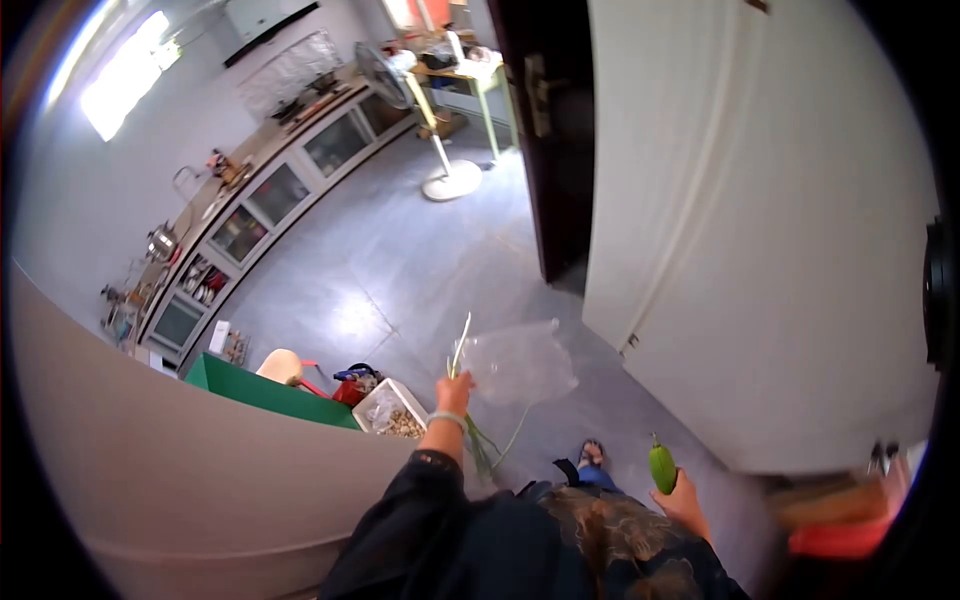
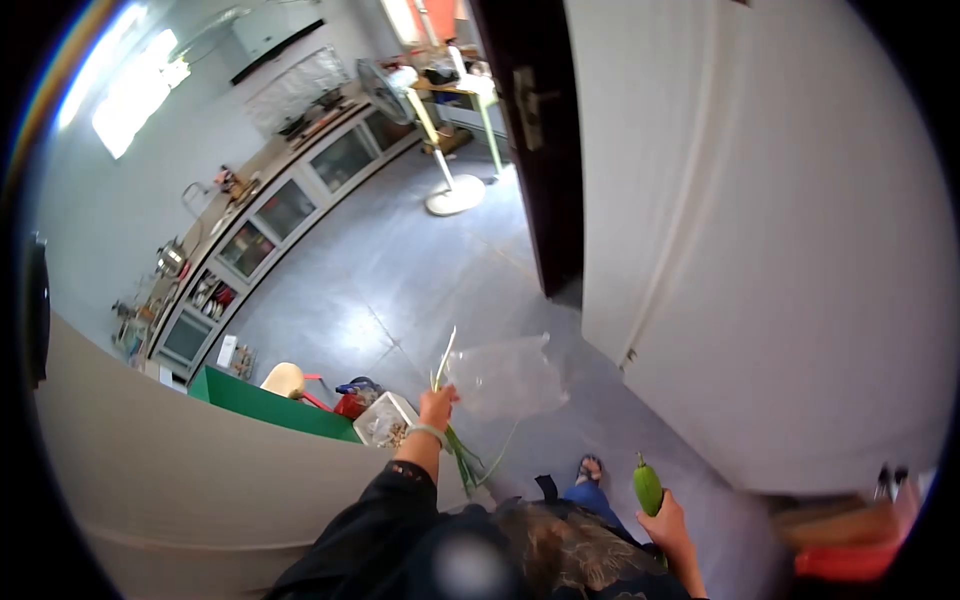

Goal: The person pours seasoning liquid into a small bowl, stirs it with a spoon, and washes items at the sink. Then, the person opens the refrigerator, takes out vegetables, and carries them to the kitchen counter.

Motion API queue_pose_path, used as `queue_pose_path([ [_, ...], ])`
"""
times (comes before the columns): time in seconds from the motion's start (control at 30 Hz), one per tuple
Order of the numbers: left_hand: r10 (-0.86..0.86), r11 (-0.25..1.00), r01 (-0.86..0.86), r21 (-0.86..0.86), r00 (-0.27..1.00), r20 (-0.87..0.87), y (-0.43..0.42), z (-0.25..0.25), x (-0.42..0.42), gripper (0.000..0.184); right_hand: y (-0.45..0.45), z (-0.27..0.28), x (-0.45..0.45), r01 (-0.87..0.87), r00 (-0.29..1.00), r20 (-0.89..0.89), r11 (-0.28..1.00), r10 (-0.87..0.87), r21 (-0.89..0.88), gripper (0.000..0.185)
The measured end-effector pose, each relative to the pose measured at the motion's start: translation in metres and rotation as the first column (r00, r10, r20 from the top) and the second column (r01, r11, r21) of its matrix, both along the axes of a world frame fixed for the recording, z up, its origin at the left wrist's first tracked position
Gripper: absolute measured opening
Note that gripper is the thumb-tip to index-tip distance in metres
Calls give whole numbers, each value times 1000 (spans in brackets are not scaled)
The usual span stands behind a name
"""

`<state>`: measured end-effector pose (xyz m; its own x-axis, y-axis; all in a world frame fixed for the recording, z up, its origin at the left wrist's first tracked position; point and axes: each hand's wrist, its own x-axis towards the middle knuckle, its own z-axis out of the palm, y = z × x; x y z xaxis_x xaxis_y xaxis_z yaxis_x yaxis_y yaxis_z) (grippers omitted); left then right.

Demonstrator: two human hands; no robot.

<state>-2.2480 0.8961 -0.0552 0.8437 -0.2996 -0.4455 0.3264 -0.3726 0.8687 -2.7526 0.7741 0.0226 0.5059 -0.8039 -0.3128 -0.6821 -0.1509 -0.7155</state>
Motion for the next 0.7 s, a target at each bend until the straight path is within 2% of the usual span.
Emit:
queue_pose_path([
  [0.1, 96, 995, -94, 41, 994, -54, 5, 26, 21, 19, -75, 6, 68, -200, 978, -60, 980, 199, -19, 52],
  [0.13, 130, 991, -129, 31, 991, -24, 11, 32, 26, 21, -98, 10, 93, -271, 960, -82, 962, 269, -20, 52],
  [0.23, 266, 962, -267, 52, 963, 38, 29, 40, 45, 23, -155, 26, 185, -409, 912, -16, 912, 409, -2, 51],
  [0.4, 306, 938, -309, 156, 951, 42, 56, 50, 90, 27, -192, 26, 343, -583, 796, 146, 809, 588, -79, 54],
  [0.5, 328, 940, -337, -60, 938, -115, 52, 53, 137, 25, -187, 43, 440, -679, 709, 208, 732, 674, -57, 52],
  [0.53, 275, 925, -321, -202, 935, -225, 45, 62, 157, 21, -185, 43, 471, -702, 692, 226, 712, 685, -9, 51],
  [0.63, 134, 897, -260, -356, 931, -340, 27, 80, 217, 15, -173, 33, 555, -758, 608, 366, 652, 704, 7, 52],
  [0.67, 90, 883, -228, -409, 940, -330, 17, 96, 242, 14, -164, 63, 585, -787, 574, 328, 616, 751, -34, 53],
  [0.7, 47, 869, -199, -452, 944, -325, 6, 116, 260, 12, -157, 71, 614, -804, 537, 379, 593, 754, -42, 53],
])
